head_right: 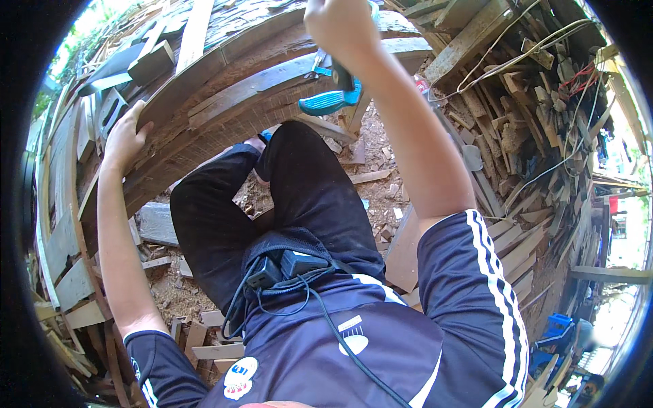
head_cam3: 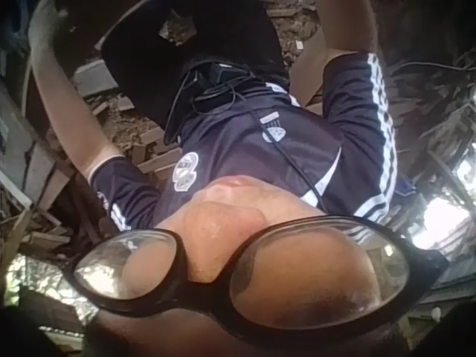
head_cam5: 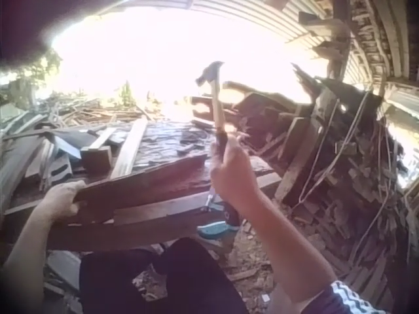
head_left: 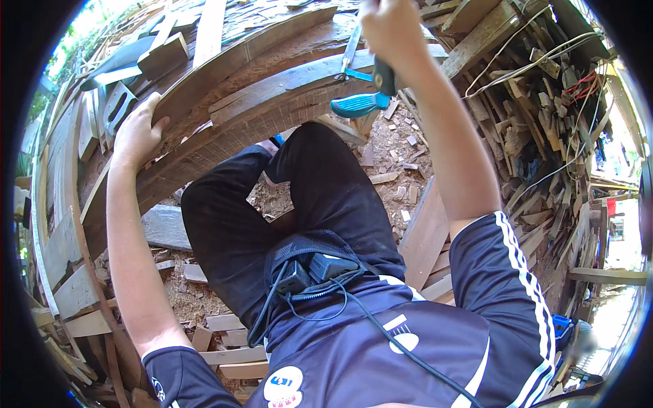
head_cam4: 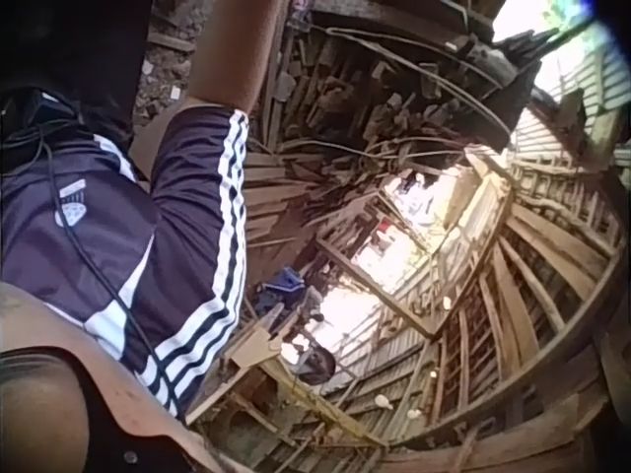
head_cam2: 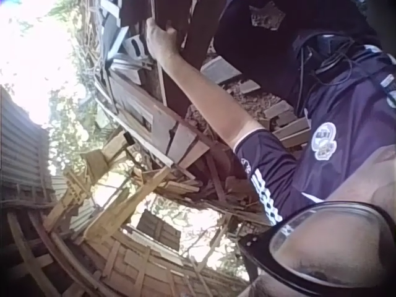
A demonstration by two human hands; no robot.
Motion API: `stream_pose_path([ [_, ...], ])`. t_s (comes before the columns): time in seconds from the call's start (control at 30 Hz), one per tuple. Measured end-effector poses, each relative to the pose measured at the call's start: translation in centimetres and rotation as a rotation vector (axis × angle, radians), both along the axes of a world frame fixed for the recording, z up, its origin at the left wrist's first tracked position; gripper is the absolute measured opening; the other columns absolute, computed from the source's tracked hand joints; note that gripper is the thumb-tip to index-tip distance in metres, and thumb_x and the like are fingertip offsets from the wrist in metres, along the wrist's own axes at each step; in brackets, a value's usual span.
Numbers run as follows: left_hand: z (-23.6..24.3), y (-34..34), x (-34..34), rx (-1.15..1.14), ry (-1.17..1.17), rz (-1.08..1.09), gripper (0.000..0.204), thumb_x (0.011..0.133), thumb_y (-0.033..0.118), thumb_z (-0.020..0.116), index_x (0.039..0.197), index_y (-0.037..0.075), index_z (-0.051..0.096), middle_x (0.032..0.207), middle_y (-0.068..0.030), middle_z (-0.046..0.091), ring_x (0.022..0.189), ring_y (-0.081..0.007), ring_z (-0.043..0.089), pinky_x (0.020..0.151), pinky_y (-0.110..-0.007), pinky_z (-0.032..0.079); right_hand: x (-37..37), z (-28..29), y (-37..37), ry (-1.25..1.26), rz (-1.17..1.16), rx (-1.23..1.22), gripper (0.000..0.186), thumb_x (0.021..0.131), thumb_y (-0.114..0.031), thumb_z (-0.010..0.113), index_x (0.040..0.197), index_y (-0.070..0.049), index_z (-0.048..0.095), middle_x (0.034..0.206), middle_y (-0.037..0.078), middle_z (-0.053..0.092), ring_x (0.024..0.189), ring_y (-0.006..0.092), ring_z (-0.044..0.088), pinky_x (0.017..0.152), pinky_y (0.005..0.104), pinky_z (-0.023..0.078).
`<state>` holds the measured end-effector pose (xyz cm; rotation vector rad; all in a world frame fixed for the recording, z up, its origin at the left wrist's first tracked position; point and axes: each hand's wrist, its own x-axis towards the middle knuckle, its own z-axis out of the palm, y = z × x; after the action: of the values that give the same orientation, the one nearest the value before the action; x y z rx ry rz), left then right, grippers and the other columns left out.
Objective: The person cuts a piece of wood using a hacksaw, strikes it with a hammer, and saws into the wood using a hand saw and the hacksaw.
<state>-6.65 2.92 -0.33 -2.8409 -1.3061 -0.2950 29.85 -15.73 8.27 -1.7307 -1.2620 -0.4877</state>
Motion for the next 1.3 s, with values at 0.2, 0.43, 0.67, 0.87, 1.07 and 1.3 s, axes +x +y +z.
stream_pose_path([
  [0.2, -1.2, 0.1, -0.1, 0.056, 0.013, -0.012, 0.053, 0.093, 0.022, 0.067, 0.140, 0.007, 0.050, 0.131, -0.0216, 0.063, 0.123, -0.0381, 0.059, 0.103, -0.045, 0.047, -1.4, -3.5, -0.2, 0.082, 0.115, -0.791, 0.045, 0.101, -0.030, 0.053, 0.117, 0.011, 0.058, 0.108, 0.034, 0.067, 0.101, 0.0454, 0.068, 0.093, 0.0508, 0.052],
  [0.43, -0.9, 0.4, -0.6, 0.011, 0.035, 0.008, 0.054, 0.093, 0.022, 0.067, 0.142, 0.006, 0.050, 0.136, -0.0208, 0.061, 0.126, -0.0363, 0.057, 0.106, -0.043, 0.046, -5.6, 4.0, -2.0, 0.038, 0.253, -0.236, 0.032, 0.103, -0.029, 0.056, 0.100, 0.002, 0.062, 0.076, 0.021, 0.067, 0.067, 0.0363, 0.068, 0.063, 0.0464, 0.051],
  [0.67, -0.4, 0.0, -0.2, 0.030, 0.007, 0.015, 0.052, 0.094, 0.021, 0.066, 0.141, 0.006, 0.052, 0.137, -0.0208, 0.060, 0.129, -0.0349, 0.056, 0.109, -0.043, 0.044, -4.2, -0.1, -0.8, -0.142, 0.136, -0.104, 0.030, 0.101, -0.028, 0.055, 0.097, 0.001, 0.062, 0.071, 0.022, 0.067, 0.064, 0.0336, 0.070, 0.061, 0.0457, 0.054],
  [0.87, -1.5, 0.2, 0.3, 0.059, 0.005, 0.001, 0.051, 0.093, 0.021, 0.067, 0.139, 0.004, 0.052, 0.136, -0.0213, 0.061, 0.129, -0.0354, 0.055, 0.108, -0.043, 0.045, -2.0, -5.6, -1.0, 0.149, 0.177, -0.701, 0.035, 0.101, -0.029, 0.056, 0.104, 0.006, 0.058, 0.081, 0.023, 0.067, 0.066, 0.0327, 0.067, 0.062, 0.0450, 0.053],
  [1.07, -0.6, 0.3, -0.3, -0.008, 0.043, 0.034, 0.055, 0.094, 0.023, 0.067, 0.143, 0.006, 0.050, 0.140, -0.0204, 0.058, 0.131, -0.0344, 0.055, 0.110, -0.042, 0.044, -3.8, 0.9, -2.1, 0.221, 0.227, -0.412, 0.030, 0.103, -0.027, 0.055, 0.098, 0.003, 0.060, 0.063, 0.006, 0.060, 0.049, 0.0154, 0.059, 0.046, 0.0348, 0.048],
  [1.3, -0.7, 0.6, 0.0, 0.032, 0.011, 0.005, 0.054, 0.093, 0.021, 0.067, 0.142, 0.006, 0.050, 0.137, -0.0202, 0.060, 0.127, -0.0359, 0.057, 0.107, -0.043, 0.046, -2.1, -0.2, -0.7, 0.110, 0.019, -0.301, 0.032, 0.104, -0.028, 0.054, 0.100, 0.004, 0.059, 0.068, 0.013, 0.066, 0.054, 0.0238, 0.066, 0.050, 0.0398, 0.051],
])
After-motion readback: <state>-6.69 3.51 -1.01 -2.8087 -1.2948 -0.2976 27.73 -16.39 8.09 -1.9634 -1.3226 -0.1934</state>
